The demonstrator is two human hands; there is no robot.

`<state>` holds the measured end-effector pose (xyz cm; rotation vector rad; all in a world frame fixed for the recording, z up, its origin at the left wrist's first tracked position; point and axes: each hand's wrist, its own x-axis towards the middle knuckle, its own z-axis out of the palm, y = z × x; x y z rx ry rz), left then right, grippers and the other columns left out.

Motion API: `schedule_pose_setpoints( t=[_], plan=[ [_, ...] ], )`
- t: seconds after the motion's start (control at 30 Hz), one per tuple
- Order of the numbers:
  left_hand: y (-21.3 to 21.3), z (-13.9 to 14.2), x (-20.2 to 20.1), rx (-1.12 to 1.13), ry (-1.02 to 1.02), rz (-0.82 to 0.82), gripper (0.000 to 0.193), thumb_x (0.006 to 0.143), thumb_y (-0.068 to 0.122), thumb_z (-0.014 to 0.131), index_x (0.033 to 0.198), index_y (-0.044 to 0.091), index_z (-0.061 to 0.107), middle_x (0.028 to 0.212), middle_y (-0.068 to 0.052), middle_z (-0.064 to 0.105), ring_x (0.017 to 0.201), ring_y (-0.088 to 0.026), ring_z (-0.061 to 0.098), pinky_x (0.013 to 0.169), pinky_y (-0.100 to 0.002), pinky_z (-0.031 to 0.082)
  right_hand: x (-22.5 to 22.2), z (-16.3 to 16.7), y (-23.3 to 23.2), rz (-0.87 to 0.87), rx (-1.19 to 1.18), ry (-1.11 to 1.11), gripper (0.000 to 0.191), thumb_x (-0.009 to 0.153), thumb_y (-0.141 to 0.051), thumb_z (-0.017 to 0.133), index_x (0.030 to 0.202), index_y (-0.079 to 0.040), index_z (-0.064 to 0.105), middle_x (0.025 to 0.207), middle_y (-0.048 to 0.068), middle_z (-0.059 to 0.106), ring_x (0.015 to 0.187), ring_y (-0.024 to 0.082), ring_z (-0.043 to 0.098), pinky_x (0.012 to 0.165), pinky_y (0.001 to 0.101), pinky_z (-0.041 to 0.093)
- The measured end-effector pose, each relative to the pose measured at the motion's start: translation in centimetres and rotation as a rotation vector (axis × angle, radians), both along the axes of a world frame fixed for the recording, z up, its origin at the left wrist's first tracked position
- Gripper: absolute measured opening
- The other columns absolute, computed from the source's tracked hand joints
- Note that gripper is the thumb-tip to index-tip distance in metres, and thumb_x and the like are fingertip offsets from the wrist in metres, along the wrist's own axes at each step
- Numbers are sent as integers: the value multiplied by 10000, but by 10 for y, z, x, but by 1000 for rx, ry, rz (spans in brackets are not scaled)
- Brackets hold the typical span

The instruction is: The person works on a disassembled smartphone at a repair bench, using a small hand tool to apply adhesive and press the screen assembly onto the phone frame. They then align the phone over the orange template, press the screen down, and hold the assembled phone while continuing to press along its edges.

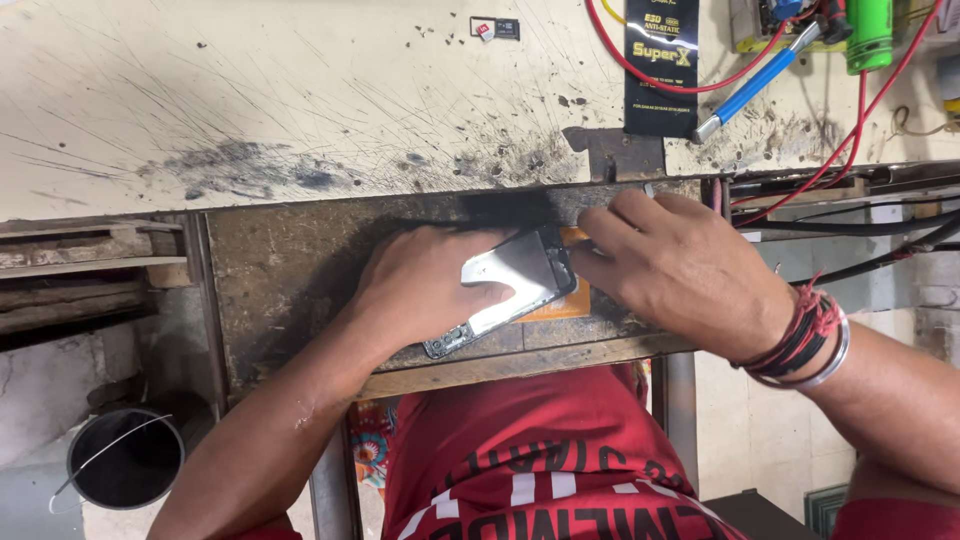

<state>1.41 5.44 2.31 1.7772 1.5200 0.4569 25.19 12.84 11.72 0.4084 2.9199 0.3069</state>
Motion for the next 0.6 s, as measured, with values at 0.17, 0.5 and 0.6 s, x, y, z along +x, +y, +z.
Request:
schedule_pose_setpoints(
  t=[0.17, 0.5, 0.6],
  plan=[
    [-2, -2, 0, -27, 18, 5, 578, 764, 476, 771, 1284, 234, 697, 957, -150, 763, 864, -355, 739, 788, -480, 580, -3, 1, 1, -15, 25, -156, 245, 827, -143, 652, 1060, -90, 708, 889, 33, 609, 810, 179, 632, 635, 307, 569],
    [-1, 0, 0, -71, 6, 8, 566, 764, 469, 759, 1295, 283, 697, 961, -123, 770, 871, -342, 741, 785, -476, 581, -6, 8, -4, -12, -13, -12, 340, 719, -138, 663, 1055, -114, 706, 889, 35, 596, 814, 206, 667, 628, 333, 574],
    [-1, 1, 0, -54, 12, 11, 583, 765, 471, 768, 1302, 262, 681, 968, -123, 767, 866, -335, 745, 791, -469, 584, -6, 6, -4, -67, 6, -75, 350, 779, -138, 662, 1125, -112, 709, 888, 37, 596, 794, 195, 660, 622, 321, 573]
  ],
)
